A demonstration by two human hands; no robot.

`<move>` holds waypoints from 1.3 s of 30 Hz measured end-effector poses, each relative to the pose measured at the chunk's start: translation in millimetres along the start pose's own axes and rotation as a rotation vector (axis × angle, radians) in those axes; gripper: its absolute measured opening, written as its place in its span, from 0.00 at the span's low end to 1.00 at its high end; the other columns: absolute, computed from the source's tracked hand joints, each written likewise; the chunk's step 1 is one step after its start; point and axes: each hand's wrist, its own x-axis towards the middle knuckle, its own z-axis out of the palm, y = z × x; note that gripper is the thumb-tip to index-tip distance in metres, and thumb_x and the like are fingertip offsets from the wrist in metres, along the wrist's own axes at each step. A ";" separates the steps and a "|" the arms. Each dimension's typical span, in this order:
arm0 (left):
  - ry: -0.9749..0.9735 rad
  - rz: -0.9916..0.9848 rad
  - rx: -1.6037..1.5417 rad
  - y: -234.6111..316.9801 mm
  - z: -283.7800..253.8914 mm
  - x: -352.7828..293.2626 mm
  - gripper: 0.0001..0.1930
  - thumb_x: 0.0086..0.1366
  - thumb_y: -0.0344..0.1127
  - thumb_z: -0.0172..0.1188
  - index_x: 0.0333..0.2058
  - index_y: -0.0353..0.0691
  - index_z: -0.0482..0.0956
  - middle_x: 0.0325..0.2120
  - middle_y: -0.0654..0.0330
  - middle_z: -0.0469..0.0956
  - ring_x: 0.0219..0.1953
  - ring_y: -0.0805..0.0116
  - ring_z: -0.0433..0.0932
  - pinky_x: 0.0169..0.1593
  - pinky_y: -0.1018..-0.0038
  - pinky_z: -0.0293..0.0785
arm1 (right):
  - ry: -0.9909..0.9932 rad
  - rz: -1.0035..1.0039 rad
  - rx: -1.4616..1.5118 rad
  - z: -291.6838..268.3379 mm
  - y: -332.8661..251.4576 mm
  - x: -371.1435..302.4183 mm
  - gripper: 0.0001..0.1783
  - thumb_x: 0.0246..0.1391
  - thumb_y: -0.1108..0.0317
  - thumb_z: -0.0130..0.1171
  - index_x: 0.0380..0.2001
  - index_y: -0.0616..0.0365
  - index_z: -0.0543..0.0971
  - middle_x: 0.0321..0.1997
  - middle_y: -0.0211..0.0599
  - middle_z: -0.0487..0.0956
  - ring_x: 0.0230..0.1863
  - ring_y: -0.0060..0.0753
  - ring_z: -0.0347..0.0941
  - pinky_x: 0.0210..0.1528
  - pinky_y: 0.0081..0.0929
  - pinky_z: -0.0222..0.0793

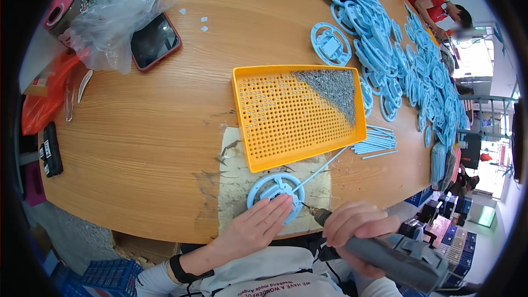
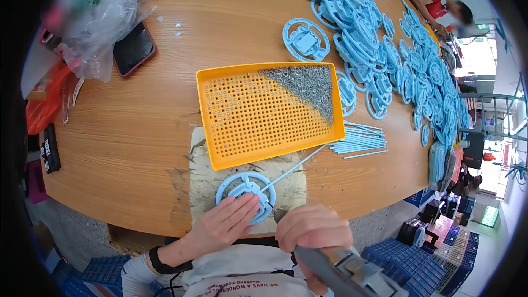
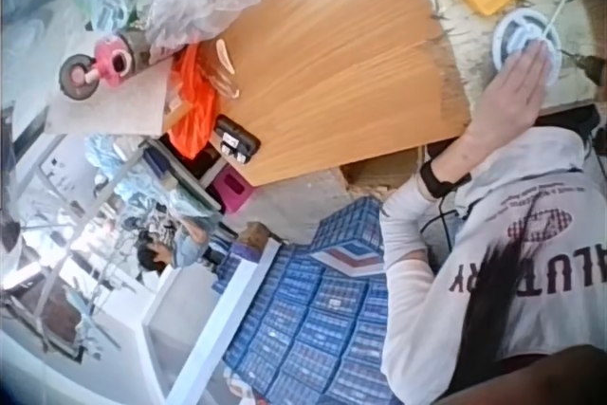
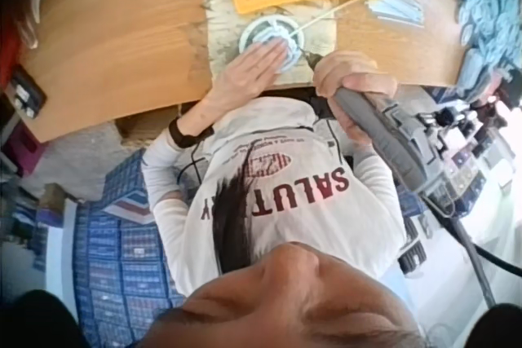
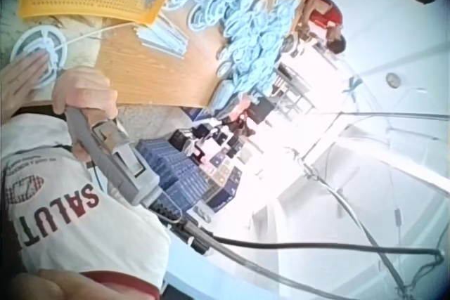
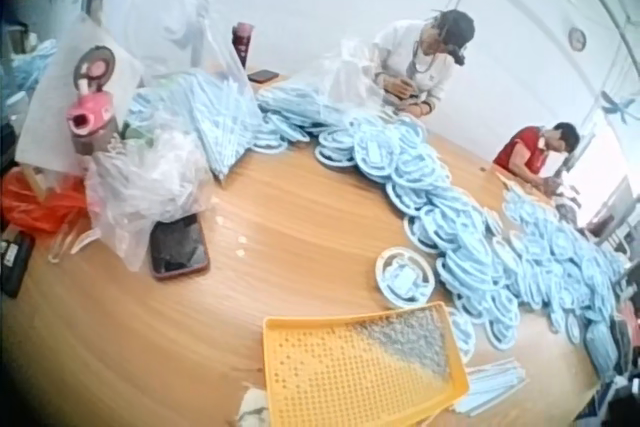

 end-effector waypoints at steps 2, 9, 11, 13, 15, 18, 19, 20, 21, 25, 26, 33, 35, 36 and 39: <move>0.003 -0.003 -0.014 0.7 0.4 0.3 0.20 0.64 0.36 0.51 0.52 0.32 0.72 0.56 0.56 0.70 0.62 0.66 0.65 0.65 0.68 0.56 | 0.036 -0.067 0.004 0.4 7.9 -12.4 0.33 0.52 0.40 0.57 0.35 0.63 0.62 0.13 0.35 0.72 0.12 0.30 0.70 0.14 0.26 0.71; 0.019 -0.017 -0.014 0.2 -1.6 3.1 0.21 0.62 0.37 0.57 0.52 0.34 0.73 0.54 0.58 0.73 0.59 0.67 0.69 0.62 0.69 0.61 | 0.006 -0.021 0.059 -3.1 10.8 -24.1 0.35 0.51 0.41 0.60 0.38 0.68 0.66 0.18 0.39 0.73 0.17 0.37 0.73 0.20 0.32 0.73; 0.025 -0.021 -0.010 0.5 -2.7 3.5 0.21 0.61 0.38 0.59 0.51 0.35 0.73 0.52 0.58 0.74 0.57 0.68 0.70 0.61 0.69 0.62 | 0.020 -0.017 0.046 0.1 8.8 -22.7 0.35 0.51 0.41 0.60 0.37 0.68 0.67 0.18 0.39 0.73 0.17 0.38 0.73 0.20 0.33 0.73; 0.028 -0.028 -0.011 1.0 -2.5 3.9 0.21 0.61 0.38 0.59 0.51 0.35 0.74 0.52 0.58 0.74 0.57 0.68 0.71 0.61 0.69 0.62 | -0.014 -0.014 0.047 -0.4 8.8 -21.7 0.35 0.50 0.42 0.61 0.36 0.69 0.67 0.19 0.39 0.73 0.18 0.39 0.73 0.21 0.34 0.73; 0.027 -0.027 -0.011 0.9 -3.2 4.6 0.21 0.61 0.38 0.59 0.51 0.35 0.74 0.52 0.59 0.74 0.57 0.68 0.71 0.61 0.69 0.63 | -0.067 -0.028 0.021 -1.5 11.0 -19.4 0.34 0.50 0.42 0.62 0.35 0.68 0.67 0.17 0.39 0.73 0.16 0.37 0.72 0.19 0.32 0.72; 0.023 -0.029 -0.006 0.1 -5.7 5.6 0.20 0.61 0.38 0.59 0.50 0.35 0.75 0.52 0.59 0.74 0.57 0.68 0.71 0.61 0.70 0.63 | -0.151 -0.064 -0.026 -2.3 15.5 -15.1 0.33 0.51 0.43 0.61 0.36 0.66 0.64 0.15 0.39 0.73 0.12 0.32 0.70 0.14 0.26 0.71; 0.024 -0.031 -0.002 -0.3 -6.8 5.5 0.20 0.61 0.38 0.58 0.50 0.36 0.75 0.52 0.59 0.74 0.57 0.69 0.71 0.61 0.70 0.63 | -0.162 -0.069 -0.021 -1.1 16.4 -14.4 0.33 0.51 0.44 0.61 0.36 0.66 0.64 0.15 0.39 0.73 0.12 0.32 0.70 0.15 0.26 0.71; 0.025 -0.029 0.001 -0.5 -7.1 5.1 0.19 0.61 0.38 0.58 0.50 0.36 0.75 0.52 0.59 0.74 0.57 0.69 0.71 0.61 0.70 0.64 | -0.174 -0.073 -0.015 0.1 17.7 -13.8 0.33 0.51 0.44 0.61 0.36 0.66 0.64 0.16 0.39 0.74 0.12 0.32 0.70 0.15 0.26 0.71; 0.023 -0.022 0.002 -0.8 -6.6 5.3 0.19 0.62 0.38 0.58 0.50 0.36 0.75 0.52 0.59 0.74 0.57 0.69 0.71 0.61 0.70 0.64 | -0.163 -0.102 -0.026 1.2 19.4 -15.5 0.33 0.51 0.44 0.61 0.37 0.66 0.64 0.16 0.39 0.74 0.12 0.32 0.70 0.15 0.26 0.71; 0.033 -0.029 -0.005 0.2 -4.7 4.8 0.19 0.63 0.38 0.56 0.50 0.36 0.75 0.52 0.59 0.74 0.57 0.69 0.71 0.61 0.70 0.64 | -0.184 -0.119 -0.023 -0.9 21.5 -17.8 0.33 0.52 0.43 0.60 0.37 0.66 0.64 0.16 0.39 0.74 0.12 0.31 0.70 0.15 0.26 0.71; 0.031 -0.027 0.011 -0.3 -4.6 3.9 0.19 0.63 0.39 0.56 0.50 0.36 0.75 0.52 0.59 0.74 0.57 0.69 0.70 0.61 0.70 0.63 | -0.205 -0.098 -0.011 -1.9 21.4 -16.9 0.33 0.52 0.43 0.60 0.37 0.66 0.64 0.16 0.38 0.74 0.12 0.31 0.70 0.15 0.26 0.71; 0.024 -0.005 0.037 -0.3 -5.1 3.4 0.19 0.63 0.38 0.55 0.51 0.36 0.74 0.53 0.60 0.73 0.58 0.69 0.69 0.61 0.70 0.63 | -0.208 0.122 0.187 -11.3 14.0 -12.0 0.36 0.46 0.41 0.65 0.34 0.72 0.71 0.19 0.41 0.73 0.18 0.42 0.72 0.20 0.34 0.70; 0.030 0.004 0.030 -1.3 -4.5 3.8 0.19 0.63 0.38 0.55 0.51 0.36 0.74 0.53 0.60 0.73 0.58 0.69 0.69 0.61 0.70 0.63 | -0.271 0.152 0.250 -17.7 12.2 0.6 0.36 0.47 0.41 0.64 0.35 0.72 0.72 0.18 0.41 0.72 0.17 0.42 0.72 0.19 0.34 0.70; 0.033 0.007 0.025 -2.0 -3.0 3.4 0.19 0.63 0.38 0.55 0.51 0.36 0.74 0.53 0.60 0.73 0.58 0.69 0.69 0.61 0.70 0.63 | -0.296 0.150 0.276 -20.5 11.7 7.2 0.36 0.47 0.41 0.64 0.36 0.71 0.72 0.18 0.42 0.72 0.17 0.41 0.71 0.19 0.34 0.69; 0.035 0.002 0.024 -2.5 -1.4 1.8 0.20 0.62 0.38 0.56 0.51 0.36 0.74 0.53 0.60 0.73 0.58 0.69 0.69 0.61 0.70 0.63 | -0.274 0.079 0.241 -17.1 4.3 37.6 0.34 0.49 0.40 0.61 0.38 0.65 0.68 0.17 0.40 0.72 0.15 0.38 0.70 0.17 0.31 0.68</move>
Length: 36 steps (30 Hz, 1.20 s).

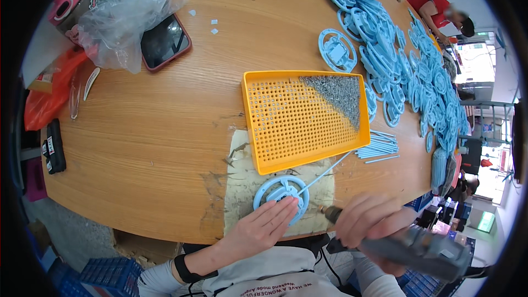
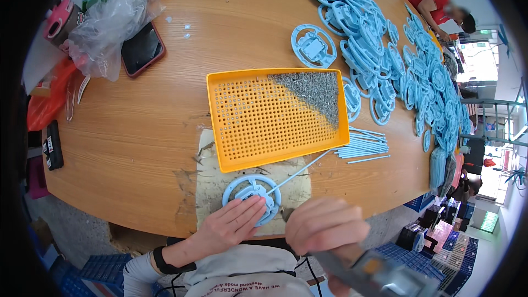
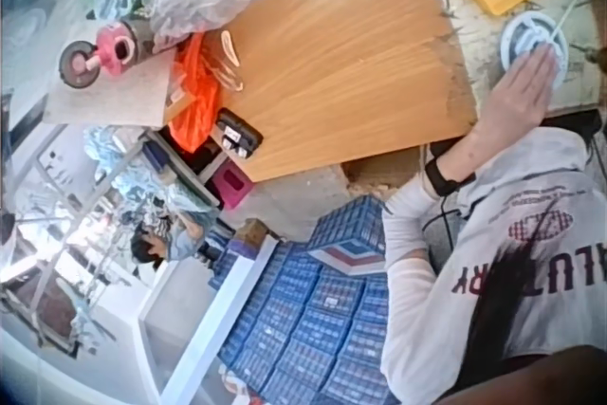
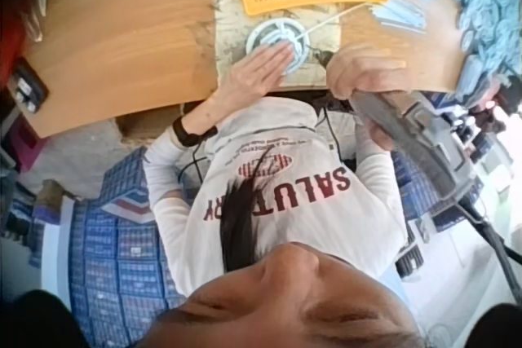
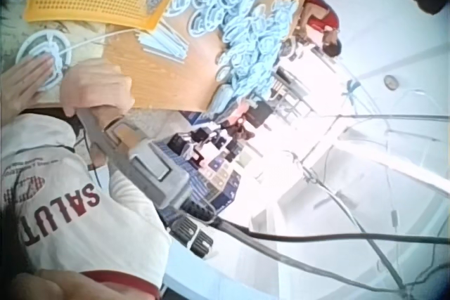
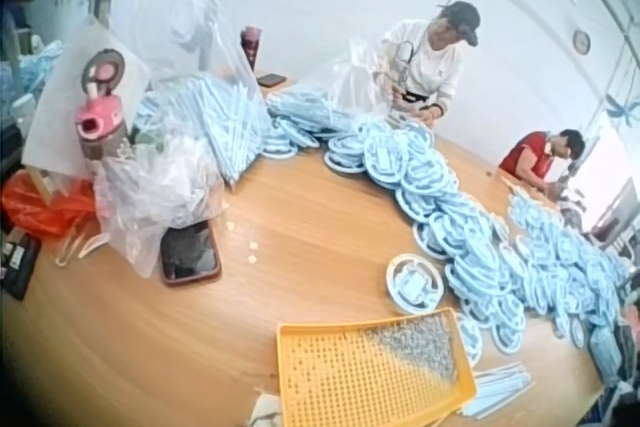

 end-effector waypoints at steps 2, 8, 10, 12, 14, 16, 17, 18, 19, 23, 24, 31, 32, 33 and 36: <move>0.003 -0.004 0.007 -0.4 -0.3 -0.7 0.20 0.62 0.38 0.56 0.51 0.36 0.74 0.53 0.59 0.73 0.58 0.69 0.70 0.61 0.70 0.63 | 0.127 -0.021 -0.137 3.0 2.8 12.9 0.34 0.52 0.35 0.54 0.39 0.58 0.62 0.16 0.35 0.71 0.13 0.32 0.68 0.16 0.27 0.67; 0.005 0.017 -0.003 -0.1 -1.4 2.8 0.19 0.63 0.38 0.55 0.50 0.36 0.75 0.53 0.60 0.74 0.57 0.70 0.70 0.61 0.71 0.63 | 0.415 -0.046 -0.249 -10.9 57.6 63.0 0.39 0.49 0.27 0.49 0.39 0.57 0.61 0.15 0.32 0.67 0.12 0.25 0.62 0.15 0.24 0.62; 0.008 0.006 0.013 -0.2 -2.0 1.1 0.19 0.63 0.39 0.55 0.50 0.36 0.75 0.53 0.60 0.74 0.57 0.71 0.70 0.61 0.71 0.62 | 0.417 -0.017 -0.321 -9.5 71.4 75.3 0.40 0.48 0.27 0.49 0.38 0.57 0.62 0.14 0.32 0.66 0.12 0.25 0.63 0.15 0.24 0.62; 0.004 0.004 0.026 -0.7 -3.6 0.8 0.19 0.63 0.39 0.55 0.50 0.36 0.75 0.53 0.61 0.74 0.57 0.71 0.70 0.62 0.72 0.62 | 0.399 0.004 -0.360 -10.6 79.0 81.1 0.40 0.48 0.27 0.49 0.38 0.57 0.62 0.13 0.32 0.66 0.12 0.25 0.63 0.16 0.23 0.62; 0.000 0.006 0.033 -1.8 -4.0 0.6 0.19 0.63 0.39 0.55 0.50 0.36 0.75 0.53 0.61 0.74 0.57 0.71 0.70 0.62 0.72 0.61 | 0.365 0.031 -0.364 -12.6 85.0 83.5 0.39 0.48 0.27 0.49 0.38 0.57 0.62 0.13 0.31 0.66 0.12 0.25 0.64 0.16 0.22 0.63; -0.001 0.012 0.032 -2.1 -2.6 0.6 0.19 0.63 0.40 0.55 0.50 0.36 0.76 0.52 0.61 0.74 0.57 0.71 0.70 0.62 0.72 0.61 | 0.364 0.033 -0.380 -15.9 90.6 81.3 0.39 0.48 0.28 0.50 0.37 0.57 0.63 0.13 0.32 0.66 0.13 0.25 0.65 0.16 0.22 0.64; -0.002 0.013 0.032 -2.4 -2.2 0.5 0.19 0.63 0.40 0.55 0.50 0.36 0.76 0.52 0.61 0.74 0.57 0.71 0.70 0.62 0.72 0.61 | 0.359 0.035 -0.387 -17.4 92.4 80.1 0.38 0.48 0.28 0.50 0.37 0.57 0.63 0.13 0.32 0.66 0.13 0.25 0.65 0.17 0.22 0.64; -0.004 0.014 0.032 -2.6 -2.0 0.5 0.19 0.63 0.40 0.54 0.50 0.36 0.76 0.52 0.61 0.74 0.57 0.71 0.70 0.62 0.72 0.61 | 0.355 0.036 -0.393 -18.3 93.8 79.1 0.38 0.48 0.28 0.50 0.37 0.57 0.63 0.13 0.32 0.66 0.13 0.25 0.65 0.17 0.22 0.64; -0.005 0.016 0.031 -2.5 -2.4 0.9 0.19 0.63 0.39 0.54 0.50 0.36 0.76 0.52 0.61 0.74 0.57 0.71 0.70 0.62 0.72 0.60 | 0.357 0.040 -0.395 -18.9 93.8 78.5 0.38 0.48 0.28 0.50 0.37 0.57 0.63 0.13 0.32 0.66 0.12 0.25 0.65 0.17 0.22 0.64; -0.002 0.013 0.031 -2.0 -3.7 1.0 0.19 0.63 0.39 0.55 0.49 0.36 0.76 0.52 0.61 0.75 0.57 0.71 0.70 0.62 0.72 0.61 | 0.338 0.059 -0.374 -17.5 95.3 79.6 0.39 0.48 0.28 0.50 0.37 0.57 0.63 0.14 0.32 0.67 0.13 0.25 0.64 0.17 0.22 0.64; -0.003 0.012 0.031 -2.1 -4.1 1.1 0.19 0.63 0.39 0.55 0.49 0.36 0.76 0.52 0.61 0.75 0.57 0.71 0.70 0.62 0.72 0.61 | 0.329 0.065 -0.365 -17.0 95.4 80.9 0.39 0.47 0.27 0.51 0.37 0.57 0.62 0.14 0.32 0.67 0.13 0.25 0.64 0.17 0.22 0.64; 0.004 0.016 0.028 -1.4 -2.8 1.3 0.19 0.63 0.39 0.55 0.50 0.35 0.75 0.52 0.60 0.74 0.57 0.70 0.70 0.62 0.71 0.61 | 0.305 0.094 -0.348 -18.7 98.4 78.6 0.39 0.48 0.27 0.50 0.38 0.57 0.63 0.15 0.33 0.67 0.14 0.25 0.65 0.18 0.22 0.64; 0.005 0.021 0.028 -1.6 -3.1 1.7 0.19 0.63 0.39 0.55 0.50 0.35 0.75 0.52 0.60 0.74 0.58 0.70 0.70 0.62 0.71 0.61 | 0.322 0.083 -0.357 -18.3 97.6 77.4 0.39 0.48 0.27 0.50 0.38 0.56 0.63 0.15 0.32 0.68 0.14 0.25 0.65 0.18 0.22 0.64; 0.006 0.020 0.030 -1.3 -3.2 1.0 0.19 0.63 0.39 0.55 0.50 0.35 0.75 0.53 0.60 0.74 0.58 0.69 0.70 0.62 0.71 0.61 | 0.334 0.074 -0.362 -16.4 97.3 76.3 0.39 0.48 0.27 0.49 0.38 0.56 0.63 0.15 0.32 0.68 0.14 0.25 0.65 0.18 0.22 0.64; 0.017 0.021 0.029 -1.7 -2.4 1.2 0.20 0.63 0.39 0.55 0.50 0.35 0.75 0.53 0.59 0.74 0.58 0.69 0.70 0.62 0.71 0.61 | 0.364 -0.040 -0.313 -11.2 75.5 74.2 0.40 0.49 0.27 0.48 0.39 0.57 0.62 0.15 0.32 0.68 0.13 0.25 0.64 0.17 0.23 0.64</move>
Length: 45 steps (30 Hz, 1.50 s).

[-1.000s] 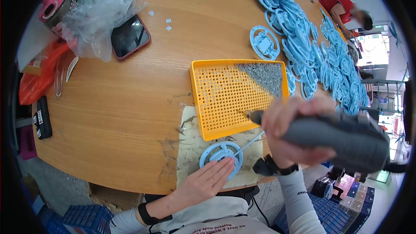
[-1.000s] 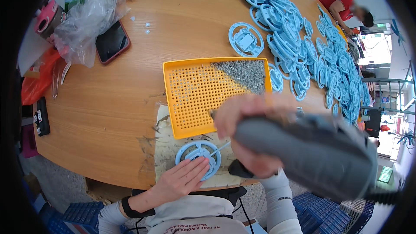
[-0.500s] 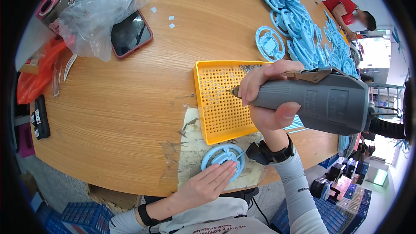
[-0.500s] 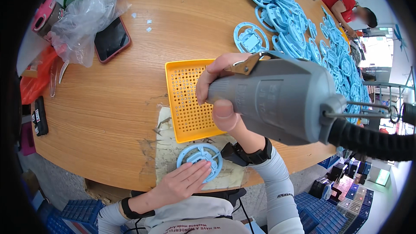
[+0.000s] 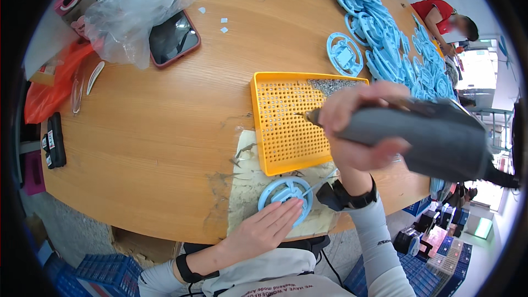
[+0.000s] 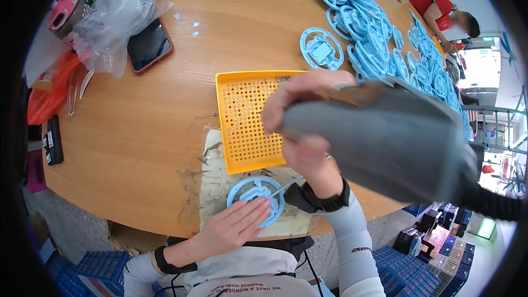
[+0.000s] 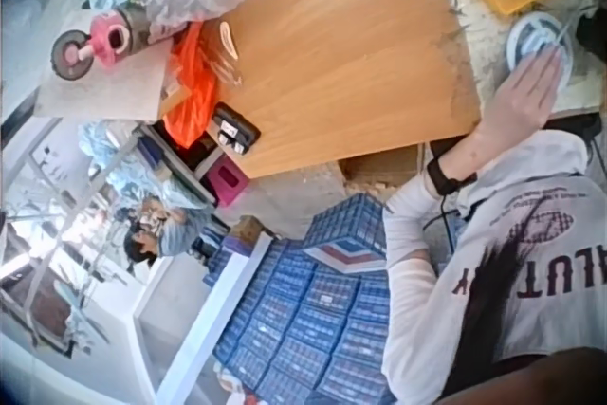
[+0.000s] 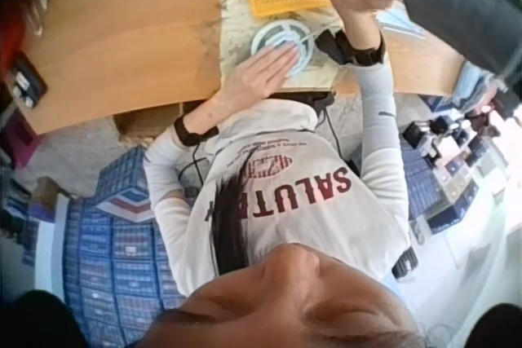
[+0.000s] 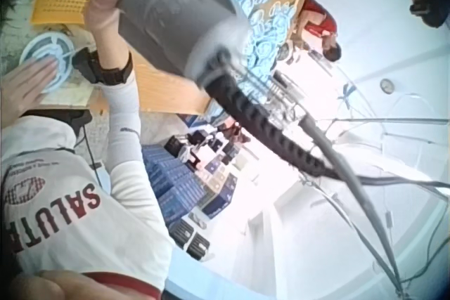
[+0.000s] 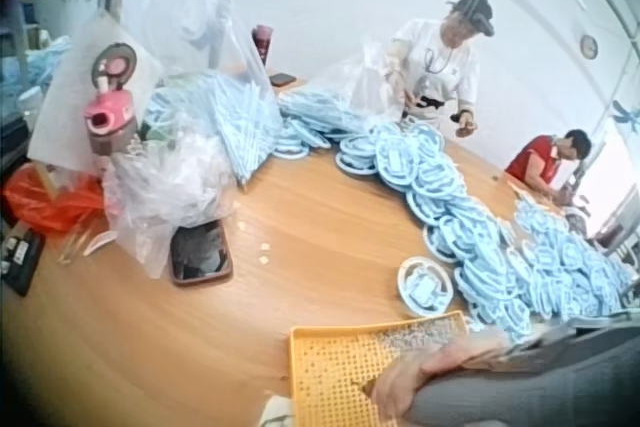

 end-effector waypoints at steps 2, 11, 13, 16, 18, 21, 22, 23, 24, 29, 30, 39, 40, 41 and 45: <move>0.004 -0.015 -0.039 2.1 1.8 -1.6 0.20 0.62 0.36 0.53 0.51 0.33 0.74 0.54 0.57 0.72 0.59 0.68 0.68 0.63 0.71 0.61 | -0.041 -0.055 0.129 0.5 -17.4 -7.2 0.40 0.49 0.28 0.49 0.39 0.58 0.62 0.15 0.32 0.68 0.13 0.27 0.64 0.16 0.24 0.64; 0.057 -0.005 -0.181 2.5 7.9 -13.1 0.19 0.54 0.32 0.53 0.45 0.31 0.77 0.46 0.55 0.76 0.54 0.62 0.72 0.62 0.68 0.63 | -0.408 -0.115 0.241 15.6 -39.2 -65.0 0.35 0.52 0.37 0.55 0.37 0.63 0.62 0.15 0.37 0.72 0.12 0.32 0.70 0.15 0.25 0.69; 0.087 -0.002 -0.196 2.4 11.4 -13.4 0.19 0.52 0.33 0.54 0.42 0.31 0.78 0.43 0.55 0.78 0.52 0.61 0.73 0.62 0.68 0.64 | -0.393 -0.122 0.245 18.5 -34.8 -72.9 0.35 0.52 0.37 0.55 0.37 0.63 0.62 0.14 0.36 0.72 0.11 0.32 0.69 0.14 0.25 0.68; 0.096 0.008 -0.165 2.7 11.3 -12.7 0.19 0.51 0.33 0.54 0.41 0.31 0.78 0.43 0.55 0.78 0.51 0.60 0.74 0.61 0.68 0.64 | -0.388 -0.120 0.231 21.0 -31.0 -74.4 0.35 0.52 0.37 0.55 0.37 0.63 0.62 0.14 0.36 0.72 0.11 0.32 0.69 0.14 0.25 0.68; 0.110 0.004 -0.161 3.3 11.9 -12.7 0.18 0.51 0.33 0.54 0.41 0.31 0.78 0.43 0.55 0.78 0.51 0.60 0.74 0.61 0.68 0.64 | -0.375 -0.113 0.220 22.1 -29.8 -75.6 0.35 0.52 0.37 0.55 0.37 0.63 0.62 0.14 0.36 0.72 0.11 0.32 0.69 0.14 0.25 0.68; 0.109 0.001 -0.164 3.3 11.8 -13.0 0.18 0.51 0.33 0.54 0.40 0.31 0.78 0.42 0.55 0.78 0.51 0.60 0.74 0.61 0.68 0.64 | -0.340 -0.111 0.214 22.7 -28.2 -80.8 0.35 0.52 0.37 0.55 0.37 0.63 0.62 0.15 0.36 0.72 0.12 0.32 0.70 0.15 0.25 0.69; 0.104 0.002 -0.166 3.0 11.4 -13.0 0.17 0.51 0.33 0.54 0.39 0.31 0.78 0.42 0.55 0.78 0.51 0.60 0.74 0.61 0.68 0.64 | -0.337 -0.124 0.215 22.6 -26.4 -82.4 0.35 0.52 0.38 0.56 0.37 0.63 0.62 0.15 0.36 0.72 0.12 0.32 0.70 0.15 0.26 0.69; 0.113 0.005 -0.166 2.8 12.0 -12.6 0.17 0.51 0.33 0.54 0.38 0.31 0.79 0.41 0.55 0.78 0.51 0.60 0.74 0.61 0.68 0.64 | -0.333 -0.136 0.214 22.5 -25.6 -83.1 0.35 0.52 0.38 0.56 0.37 0.63 0.62 0.15 0.36 0.72 0.12 0.32 0.70 0.16 0.26 0.69; 0.122 0.001 -0.163 2.6 13.4 -13.0 0.16 0.51 0.33 0.54 0.37 0.32 0.79 0.41 0.55 0.78 0.50 0.60 0.74 0.61 0.68 0.65 | -0.382 -0.130 0.200 22.6 -25.6 -81.5 0.35 0.51 0.38 0.57 0.37 0.63 0.63 0.15 0.36 0.72 0.13 0.32 0.70 0.16 0.26 0.70; 0.170 -0.028 -0.260 1.9 15.7 -13.8 0.10 0.50 0.32 0.54 0.31 0.35 0.78 0.37 0.56 0.77 0.46 0.61 0.75 0.61 0.66 0.65 | -0.508 -0.156 0.141 27.5 -28.4 -75.2 0.36 0.50 0.38 0.59 0.36 0.65 0.64 0.15 0.38 0.73 0.13 0.33 0.71 0.16 0.26 0.70; 0.171 -0.028 -0.268 2.1 14.7 -13.8 0.09 0.50 0.32 0.54 0.30 0.36 0.78 0.36 0.56 0.77 0.46 0.62 0.75 0.60 0.66 0.65 | -0.494 -0.177 0.148 29.3 -27.8 -76.3 0.37 0.49 0.38 0.59 0.36 0.66 0.64 0.15 0.39 0.73 0.13 0.33 0.71 0.15 0.26 0.70; 0.183 -0.003 -0.274 2.2 17.5 -13.7 0.08 0.49 0.31 0.55 0.29 0.37 0.77 0.35 0.57 0.76 0.44 0.62 0.75 0.60 0.64 0.65 | -0.488 -0.278 0.149 35.3 -19.9 -79.5 0.37 0.49 0.39 0.60 0.34 0.68 0.64 0.14 0.37 0.72 0.12 0.33 0.70 0.13 0.25 0.68; 0.197 -0.007 -0.305 2.4 18.0 -13.4 0.09 0.49 0.31 0.55 0.30 0.37 0.77 0.35 0.57 0.76 0.44 0.62 0.75 0.60 0.64 0.66 | -0.479 -0.281 0.159 36.4 -19.6 -80.2 0.37 0.50 0.39 0.60 0.34 0.68 0.64 0.14 0.37 0.72 0.12 0.33 0.70 0.13 0.25 0.68; 0.203 -0.021 -0.323 2.9 17.7 -12.6 0.09 0.49 0.31 0.55 0.30 0.37 0.77 0.35 0.57 0.76 0.44 0.62 0.75 0.60 0.64 0.66 | -0.470 -0.284 0.169 36.7 -18.8 -80.6 0.37 0.50 0.39 0.60 0.34 0.68 0.64 0.15 0.38 0.73 0.12 0.33 0.70 0.13 0.25 0.68; 0.204 -0.062 -0.327 5.8 19.1 -12.6 0.10 0.49 0.31 0.55 0.31 0.36 0.77 0.35 0.57 0.76 0.44 0.62 0.75 0.59 0.65 0.67 | -0.459 -0.184 0.249 30.5 -13.4 -78.8 0.36 0.49 0.39 0.61 0.33 0.68 0.65 0.15 0.39 0.73 0.12 0.33 0.70 0.14 0.24 0.68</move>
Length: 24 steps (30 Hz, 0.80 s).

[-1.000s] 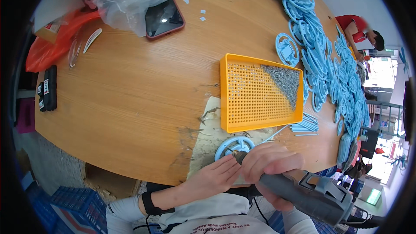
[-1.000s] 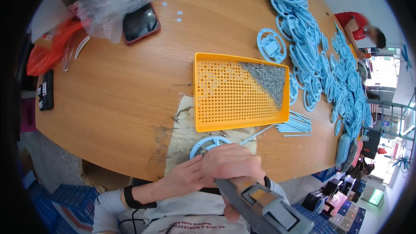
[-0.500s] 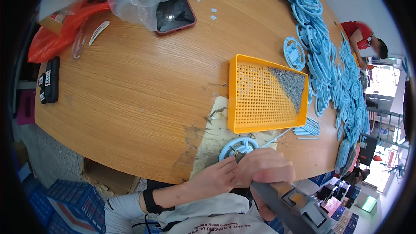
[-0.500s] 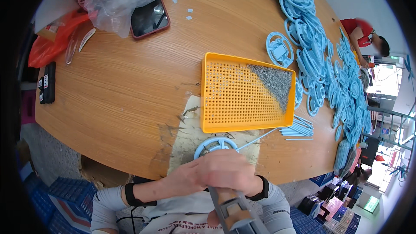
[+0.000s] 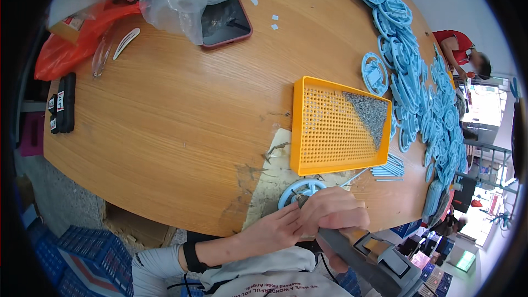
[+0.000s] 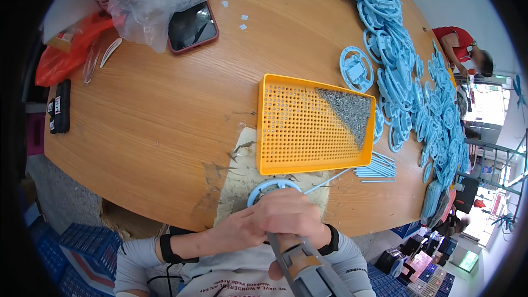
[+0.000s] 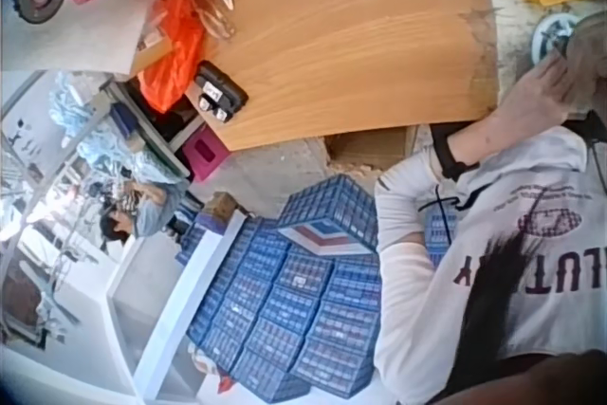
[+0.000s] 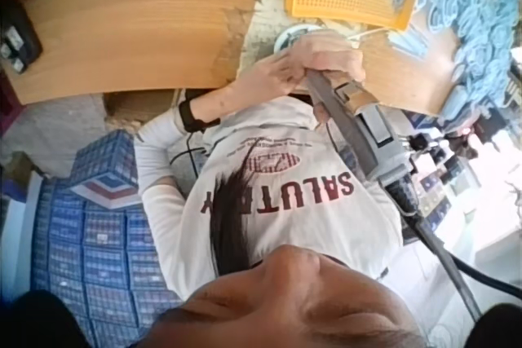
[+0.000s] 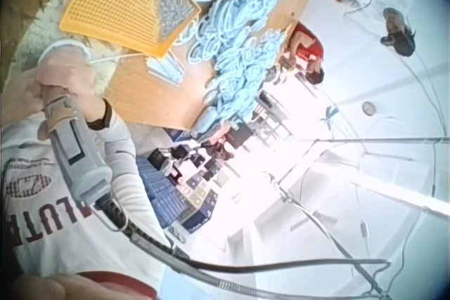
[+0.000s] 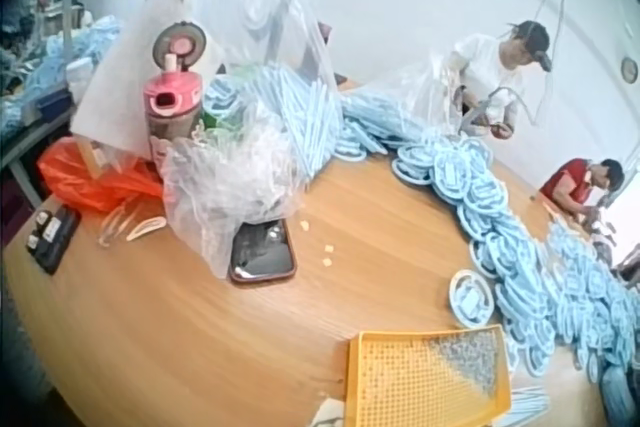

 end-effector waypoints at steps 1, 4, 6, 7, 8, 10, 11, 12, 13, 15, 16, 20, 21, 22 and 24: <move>-0.006 -0.003 0.015 0.1 0.1 -0.6 0.10 0.48 0.31 0.55 0.31 0.36 0.77 0.35 0.57 0.76 0.44 0.62 0.75 0.59 0.65 0.67 | -0.026 0.004 -0.011 0.2 -0.9 2.0 0.37 0.49 0.39 0.61 0.34 0.68 0.65 0.15 0.39 0.73 0.12 0.33 0.70 0.15 0.25 0.68; -0.013 0.015 0.013 -1.9 -5.6 4.6 0.10 0.48 0.31 0.55 0.31 0.36 0.77 0.34 0.58 0.76 0.43 0.63 0.75 0.58 0.66 0.68 | -0.098 0.042 0.001 -5.8 -4.2 5.9 0.37 0.50 0.39 0.60 0.35 0.69 0.66 0.16 0.39 0.73 0.13 0.34 0.71 0.16 0.27 0.70; -0.046 0.001 0.035 0.6 -5.2 3.6 0.13 0.50 0.32 0.55 0.35 0.34 0.78 0.36 0.58 0.77 0.45 0.63 0.75 0.59 0.67 0.67 | -0.163 0.104 0.099 -13.5 -7.0 11.7 0.37 0.50 0.39 0.60 0.36 0.69 0.66 0.16 0.39 0.73 0.14 0.35 0.71 0.17 0.29 0.71; -0.062 -0.005 0.046 1.2 -5.5 3.5 0.14 0.51 0.32 0.54 0.37 0.34 0.78 0.37 0.58 0.77 0.46 0.63 0.75 0.59 0.68 0.66 | -0.152 0.099 0.147 -17.9 -8.7 15.6 0.37 0.51 0.40 0.59 0.37 0.69 0.66 0.16 0.40 0.73 0.14 0.36 0.72 0.18 0.30 0.72; -0.089 0.015 0.082 0.2 -7.3 3.6 0.15 0.53 0.32 0.53 0.39 0.33 0.77 0.41 0.57 0.77 0.49 0.63 0.74 0.60 0.68 0.65 | -0.141 0.094 0.196 -23.0 -10.8 20.3 0.36 0.51 0.40 0.59 0.38 0.68 0.66 0.17 0.40 0.74 0.15 0.37 0.73 0.19 0.30 0.72; -0.153 0.056 0.148 0.1 -10.9 6.2 0.19 0.56 0.32 0.52 0.45 0.31 0.76 0.47 0.56 0.76 0.54 0.64 0.72 0.62 0.69 0.63 | -0.068 0.111 0.216 -32.6 -25.0 29.6 0.35 0.51 0.41 0.60 0.42 0.64 0.65 0.19 0.42 0.75 0.17 0.38 0.75 0.21 0.31 0.74; -0.158 0.058 0.184 0.5 -11.5 8.3 0.20 0.57 0.32 0.51 0.47 0.31 0.75 0.50 0.55 0.74 0.56 0.64 0.71 0.62 0.70 0.62 | -0.059 0.073 0.173 -40.5 -26.0 37.4 0.35 0.51 0.40 0.60 0.41 0.63 0.63 0.19 0.42 0.75 0.18 0.37 0.74 0.21 0.31 0.74; -0.166 0.060 0.221 0.5 -12.1 10.3 0.21 0.58 0.31 0.50 0.50 0.30 0.74 0.53 0.55 0.72 0.58 0.65 0.69 0.63 0.70 0.61 | 0.070 0.041 0.108 -38.3 -23.7 40.1 0.36 0.50 0.37 0.58 0.40 0.61 0.62 0.18 0.39 0.74 0.16 0.34 0.72 0.19 0.30 0.72; -0.173 0.062 0.259 0.6 -12.6 12.2 0.22 0.59 0.31 0.49 0.52 0.30 0.72 0.55 0.54 0.71 0.60 0.65 0.67 0.63 0.71 0.61 | 0.201 0.017 0.037 -36.3 -21.7 42.9 0.36 0.49 0.34 0.56 0.38 0.58 0.60 0.17 0.37 0.72 0.15 0.32 0.70 0.18 0.30 0.70; -0.180 0.062 0.311 0.1 -15.1 12.6 0.19 0.61 0.33 0.52 0.50 0.32 0.75 0.55 0.56 0.71 0.59 0.67 0.68 0.62 0.71 0.61 | 0.321 0.089 -0.075 -38.2 -5.6 48.8 0.37 0.50 0.31 0.52 0.38 0.58 0.60 0.15 0.34 0.69 0.13 0.29 0.65 0.16 0.26 0.66; -0.187 0.074 0.328 0.2 -16.1 14.1 0.17 0.62 0.34 0.53 0.48 0.34 0.76 0.55 0.57 0.72 0.59 0.68 0.68 0.62 0.71 0.61 | 0.387 0.126 -0.145 -43.9 2.2 52.8 0.38 0.50 0.30 0.49 0.38 0.58 0.60 0.14 0.33 0.68 0.12 0.27 0.63 0.15 0.25 0.63; -0.176 0.057 0.315 0.9 -14.6 13.1 0.16 0.62 0.34 0.53 0.48 0.34 0.76 0.54 0.58 0.73 0.59 0.69 0.69 0.62 0.72 0.62 | 0.436 0.191 -0.287 -53.5 26.9 61.2 0.38 0.50 0.29 0.47 0.38 0.59 0.62 0.13 0.32 0.66 0.11 0.25 0.62 0.15 0.22 0.62; -0.169 0.054 0.313 0.9 -14.2 12.9 0.16 0.62 0.34 0.53 0.48 0.34 0.76 0.54 0.58 0.73 0.59 0.69 0.69 0.62 0.72 0.62 | 0.418 0.180 -0.290 -55.9 31.2 60.9 0.38 0.51 0.29 0.47 0.38 0.59 0.62 0.12 0.32 0.66 0.11 0.24 0.62 0.15 0.21 0.63; -0.162 0.052 0.312 0.8 -13.7 12.8 0.16 0.62 0.34 0.53 0.47 0.34 0.76 0.54 0.59 0.73 0.58 0.69 0.69 0.62 0.72 0.61 | 0.410 0.183 -0.289 -57.8 33.1 61.6 0.38 0.51 0.30 0.48 0.38 0.58 0.62 0.12 0.32 0.66 0.11 0.24 0.62 0.15 0.21 0.63; -0.172 0.054 0.294 0.9 -12.8 11.7 0.19 0.61 0.32 0.51 0.50 0.32 0.74 0.56 0.57 0.71 0.60 0.68 0.67 0.62 0.72 0.61 | 0.393 0.189 -0.287 -61.4 35.4 62.1 0.37 0.51 0.30 0.48 0.38 0.58 0.62 0.12 0.32 0.66 0.11 0.24 0.63 0.15 0.21 0.63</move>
